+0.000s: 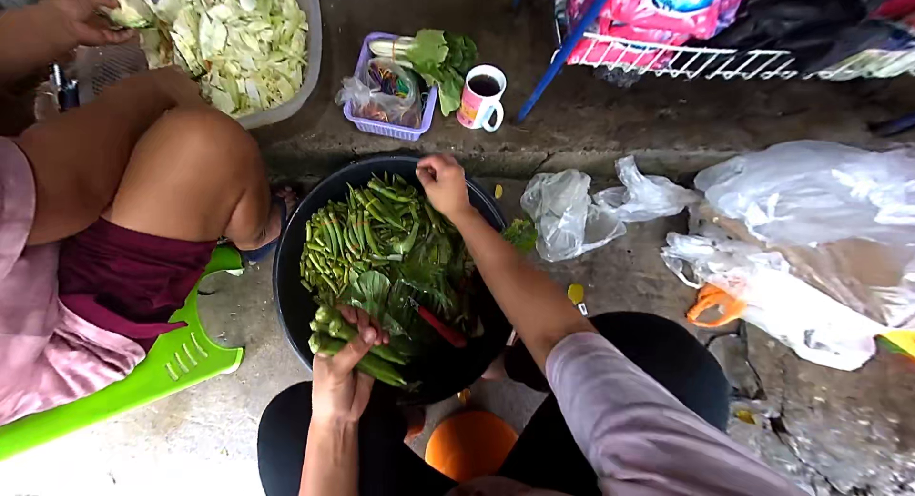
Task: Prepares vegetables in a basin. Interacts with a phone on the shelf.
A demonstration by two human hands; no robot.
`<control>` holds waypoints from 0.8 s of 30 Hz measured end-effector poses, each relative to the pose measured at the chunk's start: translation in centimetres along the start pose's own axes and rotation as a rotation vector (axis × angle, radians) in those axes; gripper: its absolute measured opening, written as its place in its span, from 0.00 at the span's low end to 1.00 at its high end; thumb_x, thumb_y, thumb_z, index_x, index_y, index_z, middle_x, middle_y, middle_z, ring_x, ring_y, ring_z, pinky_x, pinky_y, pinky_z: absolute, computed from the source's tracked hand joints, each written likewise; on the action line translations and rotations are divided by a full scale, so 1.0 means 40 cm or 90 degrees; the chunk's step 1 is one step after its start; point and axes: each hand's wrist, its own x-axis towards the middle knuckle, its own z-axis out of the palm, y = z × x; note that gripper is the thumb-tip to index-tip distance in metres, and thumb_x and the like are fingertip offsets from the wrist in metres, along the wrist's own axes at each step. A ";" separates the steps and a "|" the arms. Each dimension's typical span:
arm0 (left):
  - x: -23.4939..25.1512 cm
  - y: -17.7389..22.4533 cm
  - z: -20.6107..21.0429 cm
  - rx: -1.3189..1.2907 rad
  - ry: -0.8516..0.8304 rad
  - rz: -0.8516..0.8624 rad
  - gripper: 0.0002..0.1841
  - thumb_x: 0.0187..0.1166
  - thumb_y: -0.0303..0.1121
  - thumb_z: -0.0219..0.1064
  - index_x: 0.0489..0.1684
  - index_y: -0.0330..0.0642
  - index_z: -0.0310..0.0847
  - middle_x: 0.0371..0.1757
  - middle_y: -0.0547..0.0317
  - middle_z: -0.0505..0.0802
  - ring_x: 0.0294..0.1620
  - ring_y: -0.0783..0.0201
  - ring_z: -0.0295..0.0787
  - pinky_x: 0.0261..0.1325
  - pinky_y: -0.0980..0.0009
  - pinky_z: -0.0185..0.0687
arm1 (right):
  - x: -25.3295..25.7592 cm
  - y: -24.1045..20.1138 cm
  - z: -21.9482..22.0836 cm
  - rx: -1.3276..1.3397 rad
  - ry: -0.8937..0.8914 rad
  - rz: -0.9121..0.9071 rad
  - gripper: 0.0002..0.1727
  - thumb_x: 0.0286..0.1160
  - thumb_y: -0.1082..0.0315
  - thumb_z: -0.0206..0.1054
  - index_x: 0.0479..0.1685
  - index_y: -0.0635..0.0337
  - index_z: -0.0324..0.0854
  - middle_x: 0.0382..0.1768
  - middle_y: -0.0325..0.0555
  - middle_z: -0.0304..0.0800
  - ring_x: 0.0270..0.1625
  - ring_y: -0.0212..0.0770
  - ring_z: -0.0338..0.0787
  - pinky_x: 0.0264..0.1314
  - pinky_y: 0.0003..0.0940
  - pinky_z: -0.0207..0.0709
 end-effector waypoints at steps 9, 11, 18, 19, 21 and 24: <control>0.014 0.005 -0.024 0.072 0.075 -0.027 0.16 0.57 0.28 0.86 0.42 0.50 0.90 0.34 0.63 0.92 0.35 0.68 0.92 0.45 0.67 0.92 | 0.467 -0.068 0.049 -0.131 -0.047 -0.012 0.17 0.82 0.78 0.58 0.64 0.64 0.86 0.71 0.62 0.82 0.75 0.58 0.82 0.80 0.52 0.73; 0.018 0.008 -0.033 0.089 0.092 -0.027 0.16 0.57 0.27 0.86 0.43 0.50 0.90 0.34 0.63 0.93 0.35 0.68 0.92 0.45 0.68 0.92 | 0.508 -0.057 0.075 -0.194 -0.079 0.050 0.22 0.76 0.81 0.61 0.69 0.61 0.83 0.79 0.62 0.74 0.77 0.62 0.79 0.76 0.58 0.76; 0.025 0.011 -0.020 0.154 0.144 -0.059 0.17 0.57 0.21 0.81 0.41 0.52 0.89 0.34 0.67 0.94 0.35 0.71 0.92 0.46 0.71 0.91 | 0.528 -0.017 0.072 -0.306 -0.121 0.101 0.17 0.80 0.75 0.63 0.65 0.59 0.84 0.78 0.60 0.76 0.72 0.67 0.82 0.66 0.70 0.77; 0.024 0.010 -0.017 0.157 0.152 -0.061 0.17 0.56 0.20 0.80 0.40 0.51 0.89 0.34 0.67 0.94 0.35 0.71 0.92 0.46 0.70 0.91 | 0.527 -0.016 0.063 -0.298 -0.124 0.089 0.16 0.79 0.75 0.63 0.64 0.59 0.84 0.77 0.61 0.76 0.72 0.68 0.82 0.65 0.71 0.77; 0.022 0.008 -0.012 0.163 0.156 -0.060 0.17 0.55 0.17 0.79 0.39 0.50 0.89 0.33 0.67 0.93 0.34 0.71 0.92 0.45 0.70 0.91 | 0.526 -0.011 0.052 -0.295 -0.130 0.065 0.19 0.79 0.76 0.62 0.67 0.56 0.83 0.80 0.59 0.73 0.72 0.68 0.82 0.65 0.71 0.77; 0.021 0.009 -0.005 0.182 0.155 -0.065 0.17 0.57 0.13 0.74 0.39 0.47 0.87 0.33 0.65 0.94 0.34 0.71 0.92 0.45 0.71 0.91 | 0.531 -0.015 0.058 -0.339 -0.186 0.039 0.28 0.79 0.77 0.63 0.79 0.47 0.79 0.87 0.54 0.67 0.80 0.69 0.75 0.71 0.74 0.72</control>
